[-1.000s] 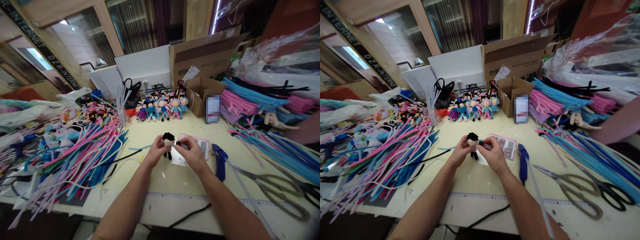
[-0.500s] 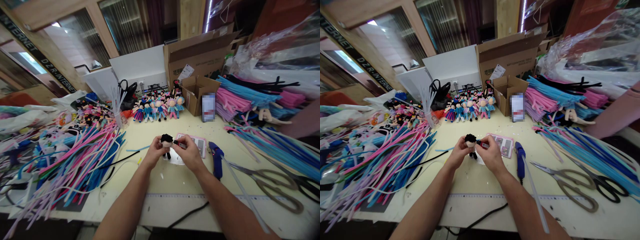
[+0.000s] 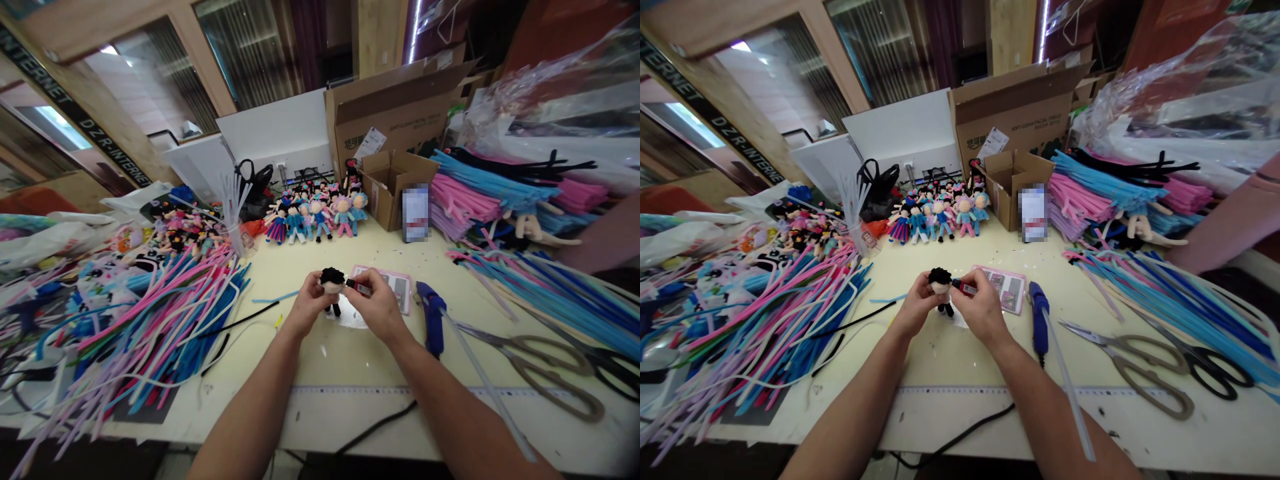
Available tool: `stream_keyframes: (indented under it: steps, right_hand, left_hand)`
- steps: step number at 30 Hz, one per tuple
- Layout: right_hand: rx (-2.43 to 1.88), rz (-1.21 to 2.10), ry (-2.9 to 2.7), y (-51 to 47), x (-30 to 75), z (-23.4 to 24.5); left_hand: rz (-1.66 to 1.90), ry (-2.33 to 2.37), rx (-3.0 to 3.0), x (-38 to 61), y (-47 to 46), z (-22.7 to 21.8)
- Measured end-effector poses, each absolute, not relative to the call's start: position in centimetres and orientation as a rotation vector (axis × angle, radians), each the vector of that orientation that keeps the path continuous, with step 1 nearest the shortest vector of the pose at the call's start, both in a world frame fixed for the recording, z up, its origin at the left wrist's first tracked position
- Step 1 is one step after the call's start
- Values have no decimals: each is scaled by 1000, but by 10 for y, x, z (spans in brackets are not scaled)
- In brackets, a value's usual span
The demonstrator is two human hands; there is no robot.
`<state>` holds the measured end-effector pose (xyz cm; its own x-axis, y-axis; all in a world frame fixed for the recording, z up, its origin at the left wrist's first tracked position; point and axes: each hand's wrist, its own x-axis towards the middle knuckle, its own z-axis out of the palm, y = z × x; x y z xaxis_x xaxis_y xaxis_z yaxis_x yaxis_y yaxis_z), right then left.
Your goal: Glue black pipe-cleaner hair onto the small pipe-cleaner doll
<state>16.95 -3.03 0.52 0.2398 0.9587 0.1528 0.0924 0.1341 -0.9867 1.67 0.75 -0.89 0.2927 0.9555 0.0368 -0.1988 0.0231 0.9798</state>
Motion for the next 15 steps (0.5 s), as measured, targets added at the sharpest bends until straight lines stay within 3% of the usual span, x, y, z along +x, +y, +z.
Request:
stream_keyframes:
  steps: [15]
  right_hand:
    - [-1291, 824, -1182, -29, 170, 2]
  left_hand:
    - [1084, 835, 1201, 16, 8, -11]
